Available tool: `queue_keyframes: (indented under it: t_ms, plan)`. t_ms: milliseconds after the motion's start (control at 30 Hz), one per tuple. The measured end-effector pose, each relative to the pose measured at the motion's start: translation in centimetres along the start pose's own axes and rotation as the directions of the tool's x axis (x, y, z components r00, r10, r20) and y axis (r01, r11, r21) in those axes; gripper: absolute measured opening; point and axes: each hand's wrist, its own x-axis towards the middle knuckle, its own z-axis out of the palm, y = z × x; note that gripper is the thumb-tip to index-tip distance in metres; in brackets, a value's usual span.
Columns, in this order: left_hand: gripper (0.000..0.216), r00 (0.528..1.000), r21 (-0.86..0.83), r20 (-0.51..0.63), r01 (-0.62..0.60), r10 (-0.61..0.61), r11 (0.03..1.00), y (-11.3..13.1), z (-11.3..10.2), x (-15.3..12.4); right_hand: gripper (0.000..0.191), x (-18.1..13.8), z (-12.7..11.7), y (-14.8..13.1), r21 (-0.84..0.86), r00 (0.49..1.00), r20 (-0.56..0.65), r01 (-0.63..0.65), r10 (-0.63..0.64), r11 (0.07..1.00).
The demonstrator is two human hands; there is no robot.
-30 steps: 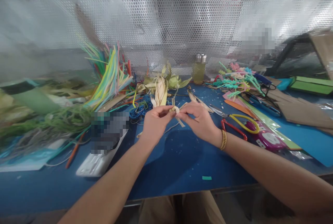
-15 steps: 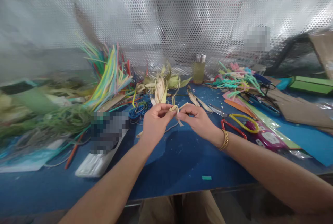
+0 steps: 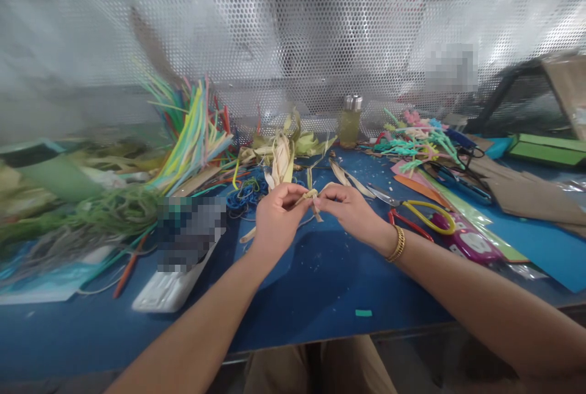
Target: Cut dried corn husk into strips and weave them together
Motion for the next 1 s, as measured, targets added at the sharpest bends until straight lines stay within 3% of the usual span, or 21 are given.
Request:
queue_keyframes:
  t_ms: [233,333,467,567,700,833,933,1000]
  plan:
    - [0.015,0.999,0.120,0.029,-0.026,0.023,0.992,-0.2,-0.1,-0.2,0.029,-0.1,0.7,0.6,-0.087,0.976,-0.218,-0.034,0.014,0.996]
    - [0.016,0.997,0.064,0.073,0.010,-0.015,0.998,-0.3,0.0,-0.2,0.038,-0.3,0.9,0.6,-0.139,0.956,-0.295,-0.037,-0.005,0.990]
    - [0.017,0.988,-0.024,0.138,0.075,-0.071,0.997,-0.3,0.0,-0.1,0.035,0.0,-0.2,0.1,-0.331,0.908,-0.387,0.023,-0.158,0.943]
    - [0.019,0.985,-0.068,0.147,0.104,-0.093,0.992,-0.4,-0.1,0.0,0.032,0.5,-1.4,-0.1,-0.382,0.916,-0.352,0.045,-0.190,0.923]
    - [0.022,0.973,-0.085,0.205,0.128,-0.108,0.988,-0.3,-0.1,0.0,0.028,0.9,-1.9,-0.1,-0.238,0.988,-0.142,0.029,-0.064,0.971]
    - [0.022,0.957,-0.090,0.265,0.148,-0.120,0.985,-0.2,-0.2,0.1,0.017,0.8,-1.2,0.0,0.080,0.986,-0.037,-0.162,0.165,0.984]
    - [0.021,0.929,-0.114,0.339,0.195,-0.146,0.974,-0.1,-0.2,0.1,0.022,0.9,-1.1,0.4,0.279,0.965,-0.012,-0.248,0.262,0.928]
    - [0.020,0.894,-0.099,0.409,0.241,-0.181,0.965,0.0,-0.2,0.0,0.025,1.2,-1.3,0.8,0.304,0.962,-0.090,-0.221,0.259,0.927]
